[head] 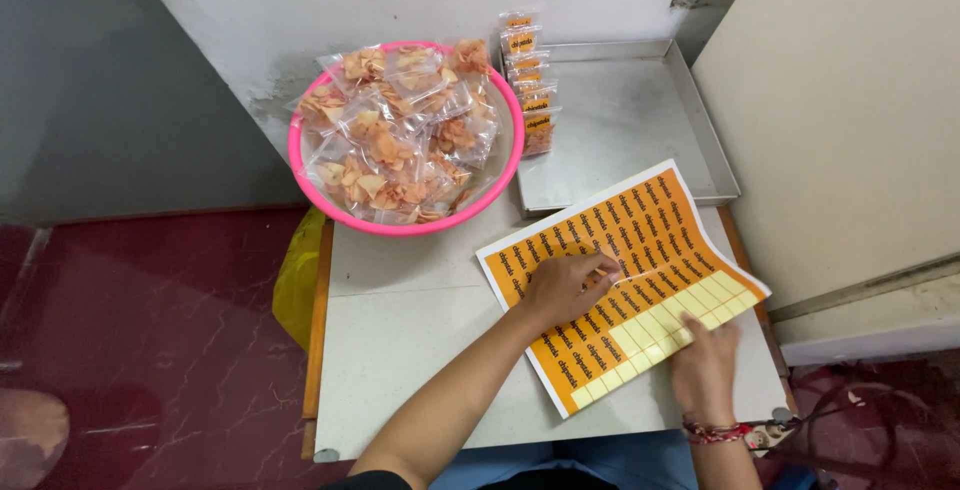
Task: The person labels small plastic bags containing snacks by hand, peeling individual yellow stickers from a sheet and pressing them onto each bag.
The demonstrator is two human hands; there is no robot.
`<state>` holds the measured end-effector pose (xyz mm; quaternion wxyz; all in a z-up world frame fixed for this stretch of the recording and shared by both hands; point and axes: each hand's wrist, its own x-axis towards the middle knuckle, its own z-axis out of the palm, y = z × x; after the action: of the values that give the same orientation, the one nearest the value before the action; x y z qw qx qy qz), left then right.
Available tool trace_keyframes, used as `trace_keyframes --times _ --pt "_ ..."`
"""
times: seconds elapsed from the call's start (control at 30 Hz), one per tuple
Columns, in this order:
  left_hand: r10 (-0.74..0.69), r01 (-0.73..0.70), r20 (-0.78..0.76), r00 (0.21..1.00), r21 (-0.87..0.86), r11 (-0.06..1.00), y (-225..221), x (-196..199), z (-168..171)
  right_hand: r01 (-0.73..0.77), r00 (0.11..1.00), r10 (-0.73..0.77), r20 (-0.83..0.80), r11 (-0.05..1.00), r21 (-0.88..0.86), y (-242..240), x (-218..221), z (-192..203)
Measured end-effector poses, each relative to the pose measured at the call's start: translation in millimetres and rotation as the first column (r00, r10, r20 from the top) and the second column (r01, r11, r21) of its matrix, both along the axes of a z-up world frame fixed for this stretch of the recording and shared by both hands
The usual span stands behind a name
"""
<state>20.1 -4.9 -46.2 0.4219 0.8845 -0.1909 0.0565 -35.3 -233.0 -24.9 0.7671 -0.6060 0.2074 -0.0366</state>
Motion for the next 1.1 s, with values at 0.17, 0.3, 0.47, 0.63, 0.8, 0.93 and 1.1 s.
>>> trace_keyframes --times 0.17,0.3,0.47,0.63,0.8,0.93,1.1 --pt "0.046 -0.033 0.204 0.978 -0.067 0.997 2.6 -2.2 1.5 -0.133 0.991 0.133 0.031 0.991 -0.005 37.9 -13.8 31.6" --pt "0.181 -0.113 0.41 0.894 -0.185 0.976 5.1 -6.6 9.6 -0.096 0.988 0.094 0.125 0.995 0.012 37.4 -1.3 38.8" --pt "0.226 -0.124 0.447 0.865 -0.245 0.961 3.2 5.0 -16.1 -0.108 0.96 0.089 0.265 0.992 0.059 46.2 43.1 62.9" --pt "0.172 -0.116 0.49 0.855 -0.142 0.983 0.7 -3.7 9.2 -0.183 0.938 0.165 0.304 0.983 0.032 36.7 100.8 74.0" --pt "0.172 -0.191 0.549 0.818 -0.023 0.981 -0.1 -7.4 13.8 -0.299 0.923 0.244 0.297 0.941 0.158 21.9 147.7 63.0" --pt "0.195 -0.228 0.596 0.779 -0.021 0.973 -2.4 -8.2 16.7 -0.262 0.939 0.134 0.316 0.874 0.409 40.7 151.4 58.1" --pt "0.216 -0.286 0.427 0.878 0.107 0.952 0.3 2.7 -4.1 -0.623 0.78 0.568 0.261 0.743 0.244 49.4 144.3 44.6"
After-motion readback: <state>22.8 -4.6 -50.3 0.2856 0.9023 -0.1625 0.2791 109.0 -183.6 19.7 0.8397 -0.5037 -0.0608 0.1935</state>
